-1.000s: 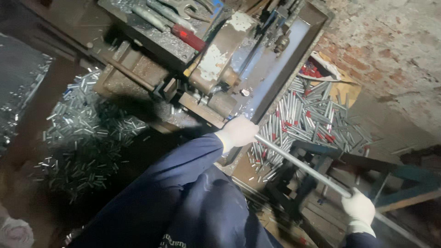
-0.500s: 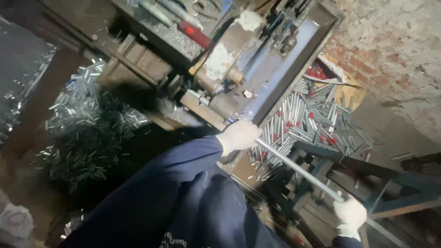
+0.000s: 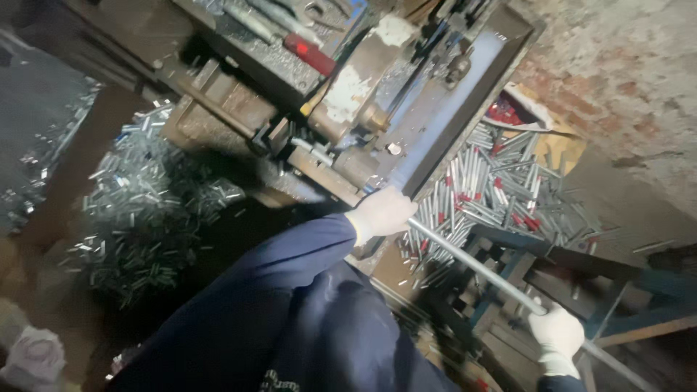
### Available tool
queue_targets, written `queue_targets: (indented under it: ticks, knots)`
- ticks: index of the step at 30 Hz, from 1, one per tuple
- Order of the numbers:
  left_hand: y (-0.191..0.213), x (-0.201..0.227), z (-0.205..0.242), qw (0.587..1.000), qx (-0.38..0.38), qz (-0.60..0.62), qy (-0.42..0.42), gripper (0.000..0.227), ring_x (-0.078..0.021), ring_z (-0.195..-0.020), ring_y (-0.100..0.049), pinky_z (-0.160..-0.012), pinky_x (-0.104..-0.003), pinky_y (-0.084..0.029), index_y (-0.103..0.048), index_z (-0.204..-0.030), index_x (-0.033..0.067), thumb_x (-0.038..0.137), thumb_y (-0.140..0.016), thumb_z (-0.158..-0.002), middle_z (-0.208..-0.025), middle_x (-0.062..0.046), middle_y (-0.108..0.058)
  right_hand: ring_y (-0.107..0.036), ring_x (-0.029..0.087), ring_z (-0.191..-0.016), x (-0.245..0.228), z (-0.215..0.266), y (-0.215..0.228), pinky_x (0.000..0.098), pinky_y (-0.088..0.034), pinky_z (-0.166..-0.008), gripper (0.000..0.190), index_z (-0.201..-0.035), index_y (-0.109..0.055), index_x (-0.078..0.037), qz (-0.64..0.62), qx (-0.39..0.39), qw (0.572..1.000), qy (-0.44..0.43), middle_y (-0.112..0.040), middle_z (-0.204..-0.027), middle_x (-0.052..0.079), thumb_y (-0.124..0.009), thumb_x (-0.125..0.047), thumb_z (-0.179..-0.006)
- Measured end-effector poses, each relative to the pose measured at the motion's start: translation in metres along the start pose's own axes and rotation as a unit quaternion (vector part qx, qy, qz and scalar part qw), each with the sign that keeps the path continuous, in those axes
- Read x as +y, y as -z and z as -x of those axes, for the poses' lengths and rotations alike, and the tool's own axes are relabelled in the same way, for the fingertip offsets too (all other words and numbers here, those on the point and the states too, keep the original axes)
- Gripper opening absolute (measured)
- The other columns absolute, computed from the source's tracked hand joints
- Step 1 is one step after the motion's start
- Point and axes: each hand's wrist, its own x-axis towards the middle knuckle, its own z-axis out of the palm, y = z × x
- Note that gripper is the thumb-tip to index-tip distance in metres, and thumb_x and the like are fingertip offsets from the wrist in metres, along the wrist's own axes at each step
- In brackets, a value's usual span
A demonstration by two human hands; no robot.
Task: The person operates a manual metal cutting machine, inserting metal rods and pulling a lever to cut them into smaller pieces. The cut pieces fall into a pile below the machine.
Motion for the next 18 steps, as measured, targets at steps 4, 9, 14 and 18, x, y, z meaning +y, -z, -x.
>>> queue_targets:
  ticks: [4,9,14,18]
  knots:
    - [0.001,-0.003,0.005,0.999,-0.007,0.031,0.004,0.019,-0.0338,-0.070,-0.076,-0.070,-0.048,-0.055,-0.071,-0.089,0.0175,0.036,-0.068,-0.091,-0.079,-0.006,-0.077,-0.079,0.035,-0.088,0.000,-0.005,-0.025,0.0381,-0.058,-0.081,0.049,-0.091,-0.080,-0.024,0.031,0.145,0.988,0.038,-0.080,-0.082,0.011,-0.047,-0.056,-0.107]
    - [0.004,-0.001,-0.005,0.998,-0.037,0.043,0.010,0.020,-0.0328,-0.073,-0.075,-0.073,-0.048,-0.056,-0.073,-0.094,0.0159,0.036,-0.069,-0.094,-0.084,-0.007,-0.078,-0.078,0.033,-0.119,0.038,-0.121,-0.056,0.0372,-0.061,-0.102,0.058,-0.126,-0.072,-0.009,0.133,-0.197,0.964,0.121,-0.078,-0.131,0.017,-0.061,-0.032,-0.074]
    - [-0.008,-0.005,-0.005,1.000,-0.005,0.020,-0.001,0.019,-0.0312,-0.068,-0.075,-0.069,-0.047,-0.055,-0.071,-0.091,0.0174,0.036,-0.068,-0.093,-0.081,-0.005,-0.077,-0.079,0.038,-0.113,-0.009,-0.021,0.018,0.0413,-0.061,-0.098,0.054,-0.117,-0.081,-0.006,0.064,-0.135,0.987,0.057,-0.083,-0.119,0.020,-0.057,-0.042,-0.084]
    - [-0.018,-0.005,-0.002,1.000,-0.007,0.027,0.000,0.020,-0.0335,-0.071,-0.075,-0.070,-0.048,-0.056,-0.071,-0.092,0.0174,0.037,-0.072,-0.091,-0.084,-0.007,-0.078,-0.077,0.042,-0.108,-0.026,0.024,0.028,0.0442,-0.060,-0.094,0.053,-0.112,-0.085,-0.025,-0.017,-0.012,1.000,0.001,-0.085,-0.108,0.017,-0.044,-0.057,-0.102]
